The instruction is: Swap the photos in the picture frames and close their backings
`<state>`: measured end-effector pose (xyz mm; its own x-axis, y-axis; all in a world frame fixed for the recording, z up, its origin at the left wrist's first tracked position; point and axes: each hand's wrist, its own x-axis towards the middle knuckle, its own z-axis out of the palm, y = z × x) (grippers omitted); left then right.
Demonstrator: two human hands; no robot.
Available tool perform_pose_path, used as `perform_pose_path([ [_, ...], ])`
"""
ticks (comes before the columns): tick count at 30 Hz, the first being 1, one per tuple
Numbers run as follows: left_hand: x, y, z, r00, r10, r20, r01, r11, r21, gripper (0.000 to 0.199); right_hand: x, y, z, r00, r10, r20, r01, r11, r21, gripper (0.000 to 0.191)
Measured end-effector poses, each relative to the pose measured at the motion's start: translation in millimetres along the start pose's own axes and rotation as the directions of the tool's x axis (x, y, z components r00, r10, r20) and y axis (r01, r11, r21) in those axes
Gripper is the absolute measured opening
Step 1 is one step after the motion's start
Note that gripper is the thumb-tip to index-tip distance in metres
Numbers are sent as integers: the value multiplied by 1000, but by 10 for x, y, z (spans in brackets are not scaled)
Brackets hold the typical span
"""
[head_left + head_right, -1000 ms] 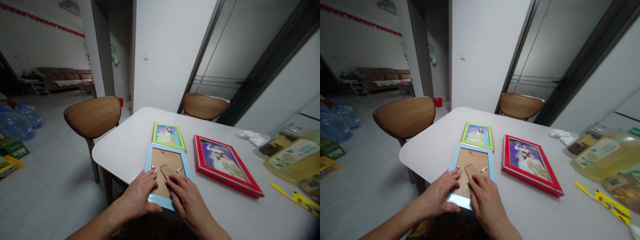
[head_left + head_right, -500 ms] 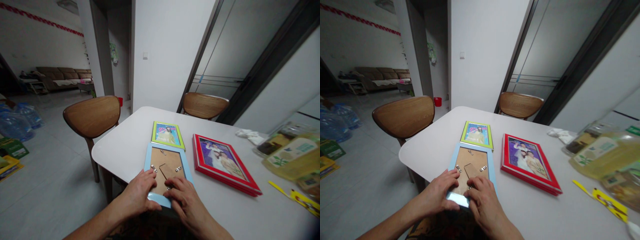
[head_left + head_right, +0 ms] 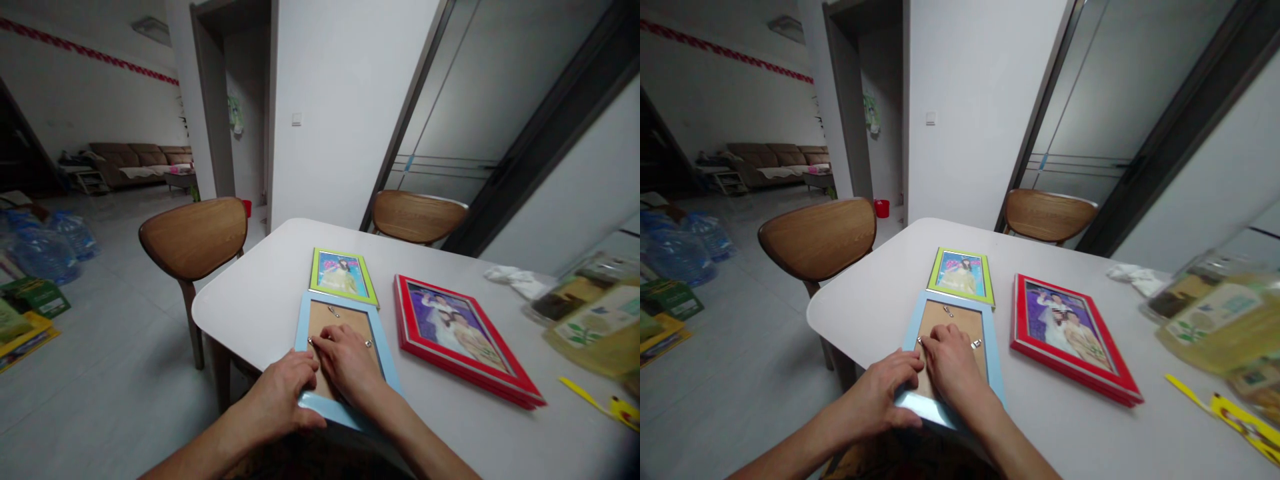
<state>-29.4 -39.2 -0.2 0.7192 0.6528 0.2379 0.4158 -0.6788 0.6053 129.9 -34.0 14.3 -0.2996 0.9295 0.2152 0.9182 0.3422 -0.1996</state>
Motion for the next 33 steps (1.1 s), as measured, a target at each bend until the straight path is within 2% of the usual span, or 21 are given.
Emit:
perform_pose_path([
  [6,5,-2,1,1000,-26,-6,26,1000,-5,38,-47,-19,8,996,-83,42,86,992,-94,17],
  [10,-6,-19,16,1000,-6,-21,6,1000,-21,38,-65,-12,-4,997,-78,17,79,996,-34,22],
  [12,-13,-28,21,999,4,-34,-6,999,-39,38,-99,49,-30,999,-39,-21,39,999,-7,25],
  [15,-17,-29,19,999,5,-39,-7,999,-53,38,-189,224,-79,994,81,-67,-84,995,-52,27],
  [17,-15,-22,15,999,-4,-33,2,999,-50,38,-254,349,-102,989,137,-56,-142,984,-107,27],
  [20,-9,-8,13,999,-13,-31,12,999,-37,37,-320,455,-108,986,161,-43,-166,975,-149,28],
  [29,3,60,-2,995,-99,17,99,995,6,33,-352,412,-63,966,226,-129,-245,956,-160,26],
  [33,-1,82,-17,993,-119,19,119,993,-8,29,-381,463,-36,967,210,-146,-230,964,-132,28],
])
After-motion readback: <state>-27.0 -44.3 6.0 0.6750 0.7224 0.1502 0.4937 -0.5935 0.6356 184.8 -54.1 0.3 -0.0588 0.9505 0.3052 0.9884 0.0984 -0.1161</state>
